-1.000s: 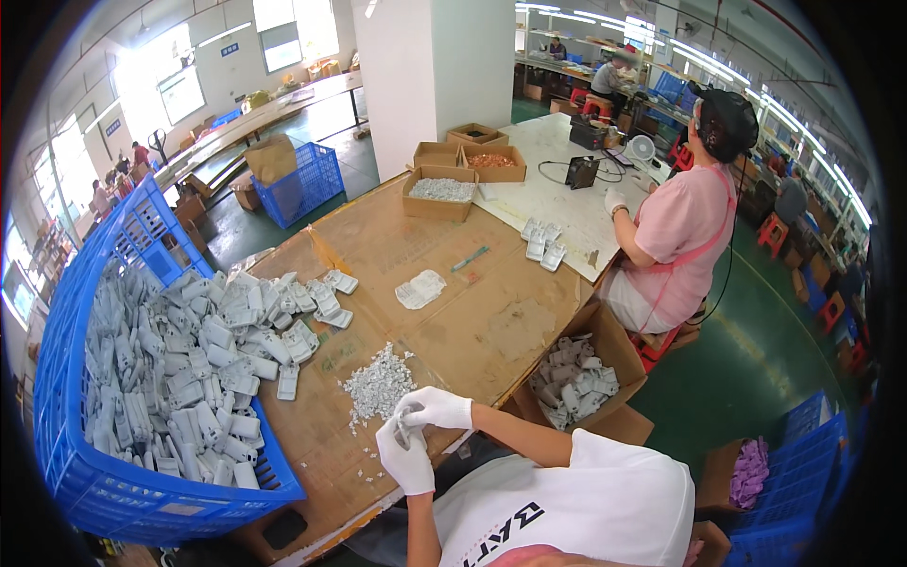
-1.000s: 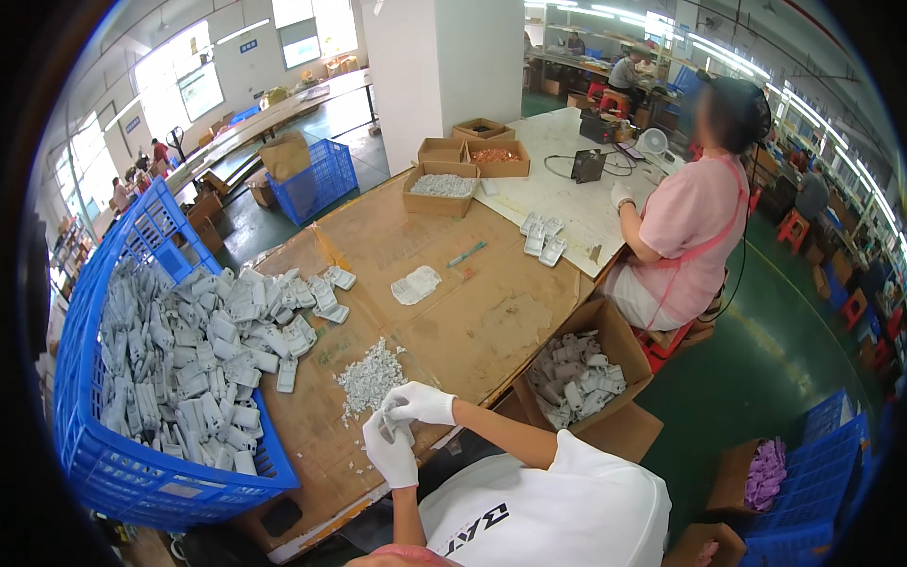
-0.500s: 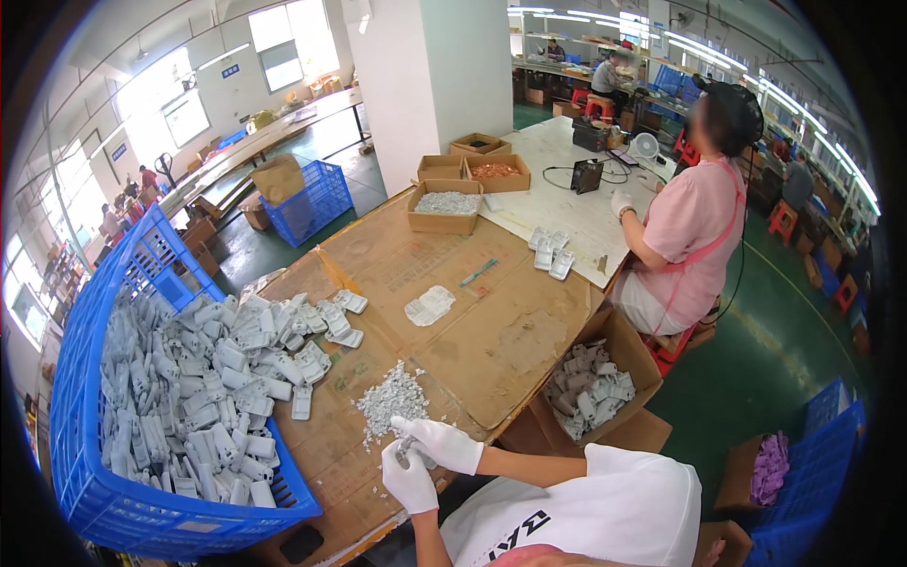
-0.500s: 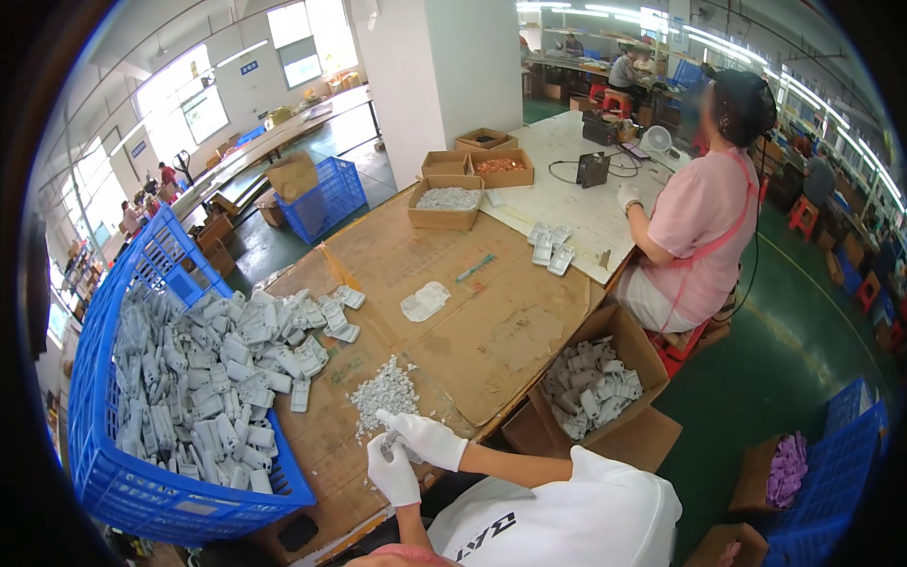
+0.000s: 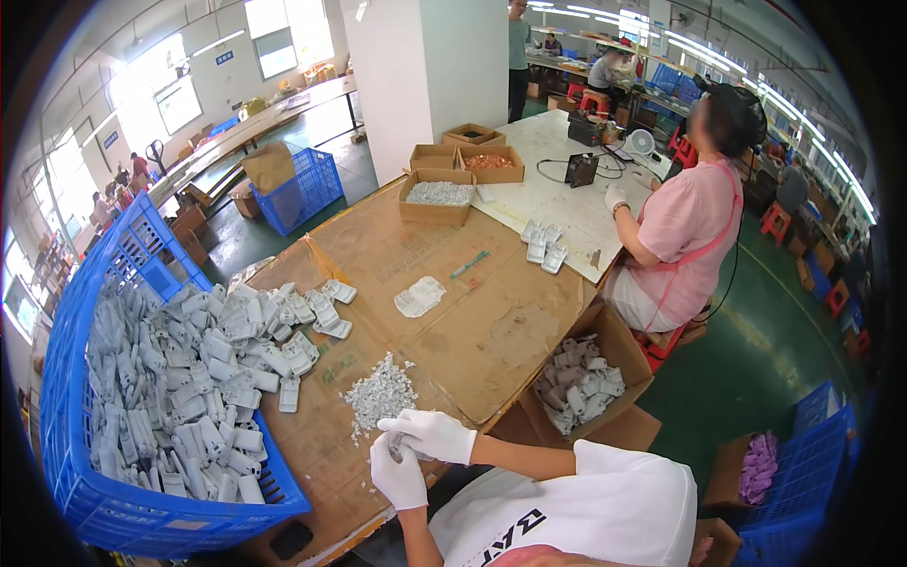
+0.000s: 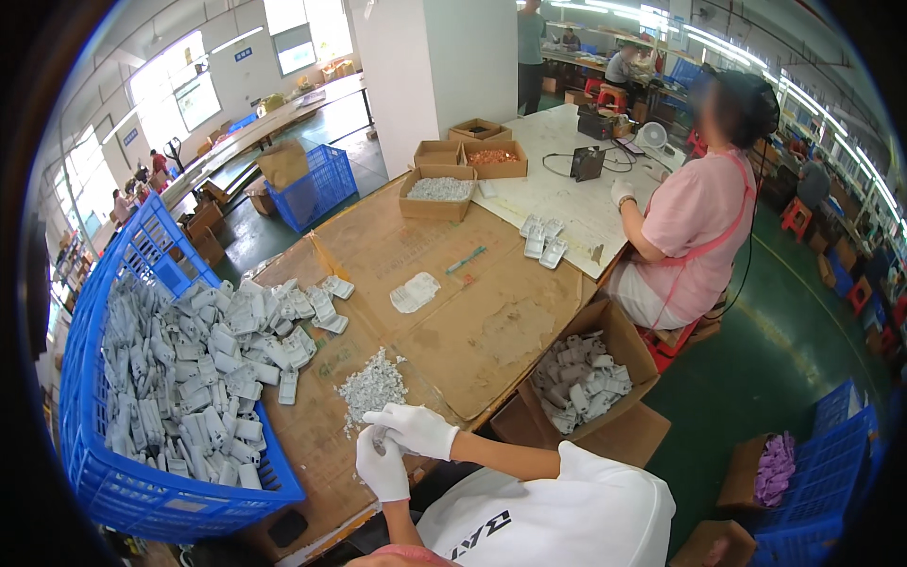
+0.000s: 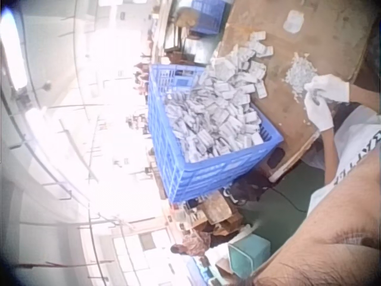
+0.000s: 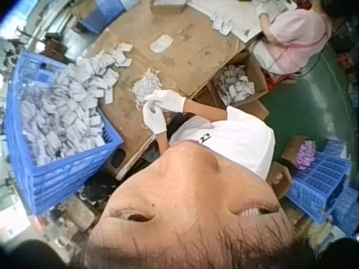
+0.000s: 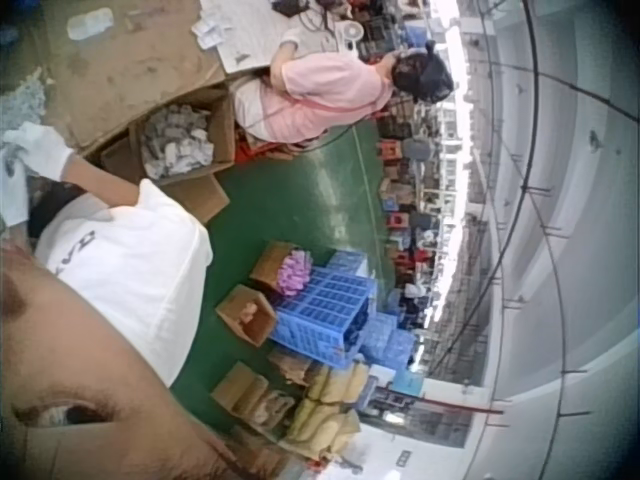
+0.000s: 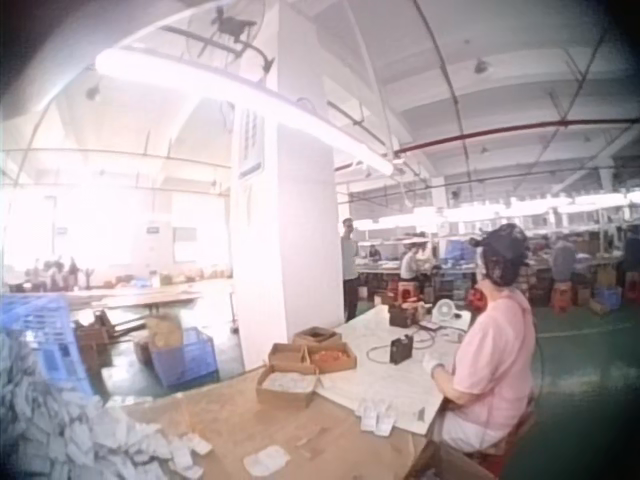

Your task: The person picks up a remote control housing and inserts small metal contacts into it by hand. They then place the assembled housing into a cardboard box and retrieve another from a blue crate to repeat the process.

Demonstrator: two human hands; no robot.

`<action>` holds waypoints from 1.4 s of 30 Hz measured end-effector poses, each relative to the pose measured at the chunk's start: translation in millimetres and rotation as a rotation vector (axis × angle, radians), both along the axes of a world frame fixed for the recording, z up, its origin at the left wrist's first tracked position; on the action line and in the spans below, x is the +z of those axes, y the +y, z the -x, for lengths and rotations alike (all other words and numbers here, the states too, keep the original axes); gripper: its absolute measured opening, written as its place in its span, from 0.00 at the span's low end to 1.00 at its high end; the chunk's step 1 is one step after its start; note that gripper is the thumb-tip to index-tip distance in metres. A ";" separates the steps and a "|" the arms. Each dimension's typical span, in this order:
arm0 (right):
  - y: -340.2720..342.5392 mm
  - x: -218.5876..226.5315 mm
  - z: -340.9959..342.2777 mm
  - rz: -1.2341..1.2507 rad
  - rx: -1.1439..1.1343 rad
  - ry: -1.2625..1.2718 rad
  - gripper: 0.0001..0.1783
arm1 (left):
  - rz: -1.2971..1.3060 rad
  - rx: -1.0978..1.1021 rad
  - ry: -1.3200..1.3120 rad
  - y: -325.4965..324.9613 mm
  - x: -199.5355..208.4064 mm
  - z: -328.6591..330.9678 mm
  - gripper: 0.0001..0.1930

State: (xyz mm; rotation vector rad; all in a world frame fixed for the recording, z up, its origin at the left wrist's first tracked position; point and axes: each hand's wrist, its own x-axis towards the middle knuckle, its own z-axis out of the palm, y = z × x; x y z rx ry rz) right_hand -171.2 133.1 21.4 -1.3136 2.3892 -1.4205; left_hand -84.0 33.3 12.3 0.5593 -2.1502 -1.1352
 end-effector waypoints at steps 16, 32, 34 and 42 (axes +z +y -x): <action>-2.0 -1.6 -14.6 0.034 -0.147 -0.224 0.19 | -0.085 -0.181 -0.102 -19.0 -3.6 -13.7 0.10; -6.6 -6.4 -8.4 0.004 -0.031 -0.166 0.08 | -0.141 0.025 -0.074 -7.1 -1.6 -8.3 0.05; -5.6 -5.0 -9.9 0.006 -0.032 -0.231 0.06 | -0.145 0.017 -0.046 -7.1 -2.9 -10.5 0.05; -7.9 -6.7 -15.2 0.043 -0.082 -0.453 0.08 | -0.078 -0.078 -0.053 -5.8 4.6 -20.8 0.13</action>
